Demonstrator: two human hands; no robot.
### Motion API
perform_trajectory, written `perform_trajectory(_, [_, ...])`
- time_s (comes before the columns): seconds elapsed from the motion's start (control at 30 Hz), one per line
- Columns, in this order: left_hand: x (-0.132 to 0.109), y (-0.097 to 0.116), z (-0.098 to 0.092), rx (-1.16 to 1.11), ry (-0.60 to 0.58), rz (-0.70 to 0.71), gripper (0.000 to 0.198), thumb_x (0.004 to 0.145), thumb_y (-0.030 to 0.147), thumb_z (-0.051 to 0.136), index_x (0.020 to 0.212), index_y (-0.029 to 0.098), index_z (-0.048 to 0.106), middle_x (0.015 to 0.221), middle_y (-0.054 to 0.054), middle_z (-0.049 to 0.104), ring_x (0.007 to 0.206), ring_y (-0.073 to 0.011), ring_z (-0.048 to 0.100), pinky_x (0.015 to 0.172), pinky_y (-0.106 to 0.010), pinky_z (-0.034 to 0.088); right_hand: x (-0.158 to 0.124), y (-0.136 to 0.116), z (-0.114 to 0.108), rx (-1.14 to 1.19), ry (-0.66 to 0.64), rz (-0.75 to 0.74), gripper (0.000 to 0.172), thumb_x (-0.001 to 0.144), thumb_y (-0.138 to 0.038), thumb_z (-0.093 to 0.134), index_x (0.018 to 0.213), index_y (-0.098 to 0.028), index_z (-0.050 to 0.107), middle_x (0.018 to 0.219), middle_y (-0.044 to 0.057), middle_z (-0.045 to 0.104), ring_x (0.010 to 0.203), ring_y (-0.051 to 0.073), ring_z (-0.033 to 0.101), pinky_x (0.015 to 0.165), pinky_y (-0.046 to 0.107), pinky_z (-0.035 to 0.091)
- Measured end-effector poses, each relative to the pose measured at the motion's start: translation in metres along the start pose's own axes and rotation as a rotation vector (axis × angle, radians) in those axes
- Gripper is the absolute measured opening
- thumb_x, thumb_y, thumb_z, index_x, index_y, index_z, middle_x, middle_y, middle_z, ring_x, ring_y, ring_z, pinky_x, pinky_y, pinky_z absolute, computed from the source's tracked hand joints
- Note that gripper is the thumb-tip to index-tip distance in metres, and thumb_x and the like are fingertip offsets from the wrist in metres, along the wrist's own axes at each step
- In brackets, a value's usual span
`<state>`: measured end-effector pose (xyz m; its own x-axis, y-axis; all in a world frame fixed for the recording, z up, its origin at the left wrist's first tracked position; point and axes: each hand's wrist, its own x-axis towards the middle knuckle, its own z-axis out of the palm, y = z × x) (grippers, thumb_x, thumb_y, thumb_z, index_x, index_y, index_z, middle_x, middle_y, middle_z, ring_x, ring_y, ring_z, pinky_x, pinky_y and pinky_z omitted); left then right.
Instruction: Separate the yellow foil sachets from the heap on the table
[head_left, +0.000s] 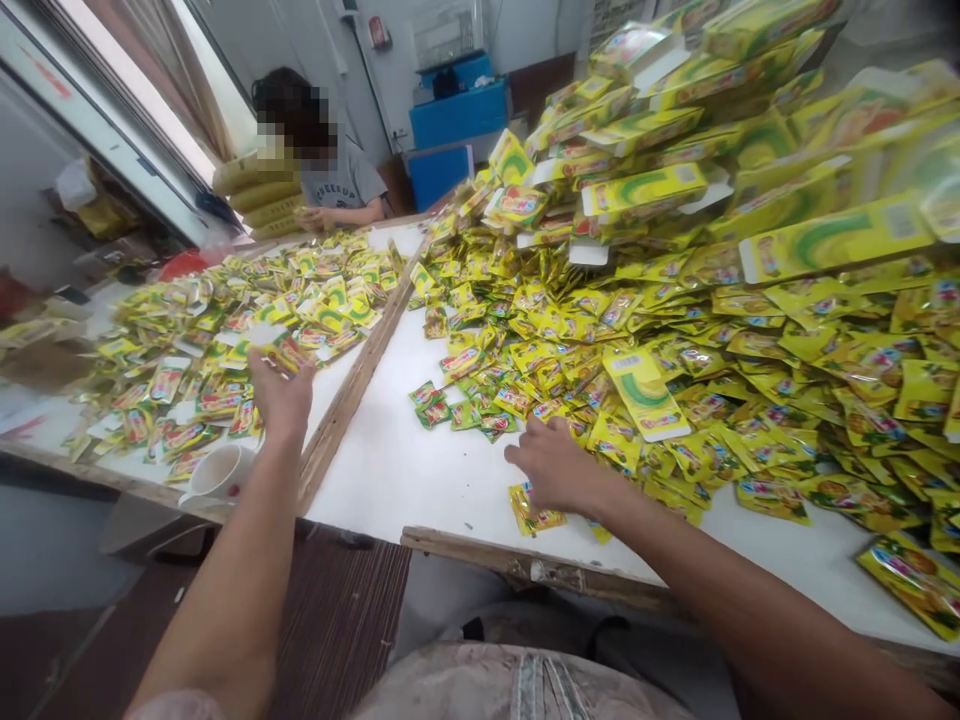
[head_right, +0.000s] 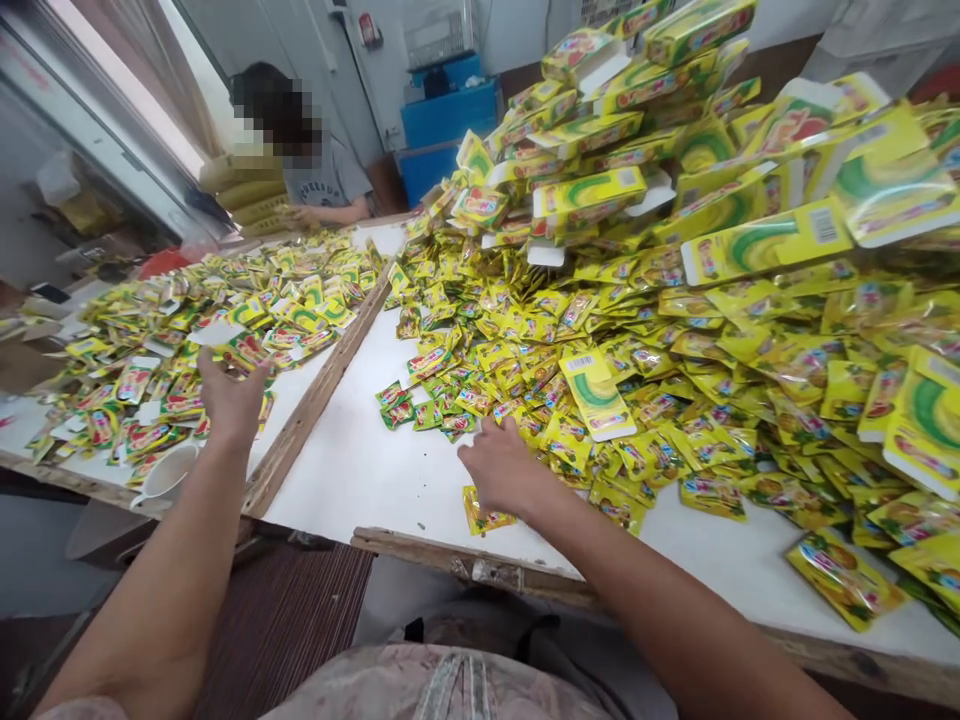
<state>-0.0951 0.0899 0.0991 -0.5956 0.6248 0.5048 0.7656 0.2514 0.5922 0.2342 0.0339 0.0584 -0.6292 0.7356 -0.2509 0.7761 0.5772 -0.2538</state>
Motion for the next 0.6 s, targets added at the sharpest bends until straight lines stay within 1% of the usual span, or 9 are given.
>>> perform_trajectory(0.03, [0.007, 0.005, 0.0, 0.085, 0.043, 0.014, 0.079, 0.065, 0.029, 0.069, 0.132, 0.005, 0.034, 0.128, -0.023, 0.05, 0.117, -0.0311, 0.049, 0.096, -0.045, 0.039, -0.001, -0.002, 0.002, -0.039, -0.052, -0.009, 0.037, 0.053, -0.026, 0.082, 0.082, -0.013, 0.065, 0.083, 0.014, 0.066, 0.099, 0.03, 0.047, 0.081, 0.041, 0.03])
perform_trajectory(0.07, [0.007, 0.012, 0.002, 0.146, 0.016, 0.014, 0.077, 0.066, 0.031, 0.068, 0.131, 0.005, 0.036, 0.13, -0.024, 0.048, 0.12, -0.0323, 0.046, 0.098, -0.045, 0.038, -0.001, -0.003, 0.005, -0.042, -0.096, -0.019, 0.031, 0.053, -0.023, 0.082, 0.076, -0.012, 0.065, 0.079, 0.013, 0.065, 0.097, 0.029, 0.048, 0.079, 0.038, 0.03])
perform_trajectory(0.1, [0.002, 0.018, 0.006, 0.195, -0.08, 0.005, 0.069, 0.067, 0.034, 0.067, 0.126, 0.007, 0.043, 0.127, -0.023, 0.052, 0.119, -0.0332, 0.047, 0.096, -0.045, 0.038, -0.001, -0.003, 0.007, -0.015, -0.116, -0.029, 0.026, 0.054, -0.021, 0.081, 0.072, -0.013, 0.063, 0.076, 0.012, 0.064, 0.094, 0.027, 0.049, 0.076, 0.035, 0.03])
perform_trajectory(0.17, [-0.021, 0.031, 0.02, 0.283, -0.388, -0.017, 0.046, 0.072, 0.045, 0.06, 0.104, 0.012, 0.06, 0.107, -0.019, 0.064, 0.104, -0.0339, 0.057, 0.086, -0.044, 0.044, 0.001, 0.0, 0.011, 0.098, -0.049, -0.033, 0.019, 0.059, -0.02, 0.076, 0.069, -0.015, 0.06, 0.076, 0.008, 0.063, 0.088, 0.023, 0.05, 0.069, 0.029, 0.03])
perform_trajectory(0.23, [-0.05, 0.038, 0.039, 0.351, -0.661, -0.066, 0.042, 0.068, 0.056, 0.059, 0.077, 0.015, 0.063, 0.088, -0.017, 0.068, 0.092, -0.0352, 0.062, 0.076, -0.043, 0.046, 0.005, 0.006, 0.015, 0.256, 0.105, 0.008, 0.012, 0.068, -0.021, 0.067, 0.074, -0.017, 0.058, 0.078, 0.005, 0.061, 0.078, 0.018, 0.051, 0.061, 0.024, 0.028])
perform_trajectory(0.27, [-0.063, 0.039, 0.049, 0.368, -0.715, -0.092, 0.043, 0.063, 0.058, 0.062, 0.069, 0.016, 0.061, 0.085, -0.018, 0.068, 0.09, -0.0367, 0.062, 0.074, -0.043, 0.046, 0.006, 0.009, 0.017, 0.332, 0.178, 0.038, 0.009, 0.073, -0.022, 0.062, 0.078, -0.018, 0.056, 0.077, 0.003, 0.06, 0.072, 0.015, 0.05, 0.058, 0.023, 0.027])
perform_trajectory(0.33, [-0.086, 0.036, 0.065, 0.349, -0.715, -0.116, 0.042, 0.056, 0.057, 0.067, 0.064, 0.017, 0.057, 0.083, -0.019, 0.067, 0.088, -0.0372, 0.062, 0.07, -0.041, 0.045, 0.009, 0.015, 0.022, 0.464, 0.299, 0.091, 0.008, 0.079, -0.024, 0.054, 0.086, -0.02, 0.054, 0.073, 0.0, 0.059, 0.063, 0.014, 0.048, 0.055, 0.022, 0.027])
perform_trajectory(0.43, [-0.105, 0.028, 0.076, 0.262, -0.682, -0.128, 0.038, 0.057, 0.052, 0.069, 0.063, 0.019, 0.053, 0.075, -0.012, 0.066, 0.081, -0.0312, 0.063, 0.064, -0.036, 0.044, 0.013, 0.023, 0.031, 0.595, 0.458, 0.146, 0.016, 0.079, -0.026, 0.053, 0.095, -0.021, 0.054, 0.076, 0.0, 0.061, 0.064, 0.014, 0.052, 0.059, 0.023, 0.033])
perform_trajectory(0.6, [-0.123, 0.026, 0.065, 0.049, -0.659, -0.14, 0.035, 0.063, 0.043, 0.069, 0.083, 0.018, 0.054, 0.07, -0.002, 0.064, 0.067, -0.0184, 0.062, 0.057, -0.026, 0.043, 0.02, 0.026, 0.037, 0.911, 0.542, 0.249, 0.017, 0.072, -0.036, 0.059, 0.078, -0.02, 0.056, 0.067, -0.002, 0.057, 0.056, 0.013, 0.05, 0.052, 0.024, 0.038])
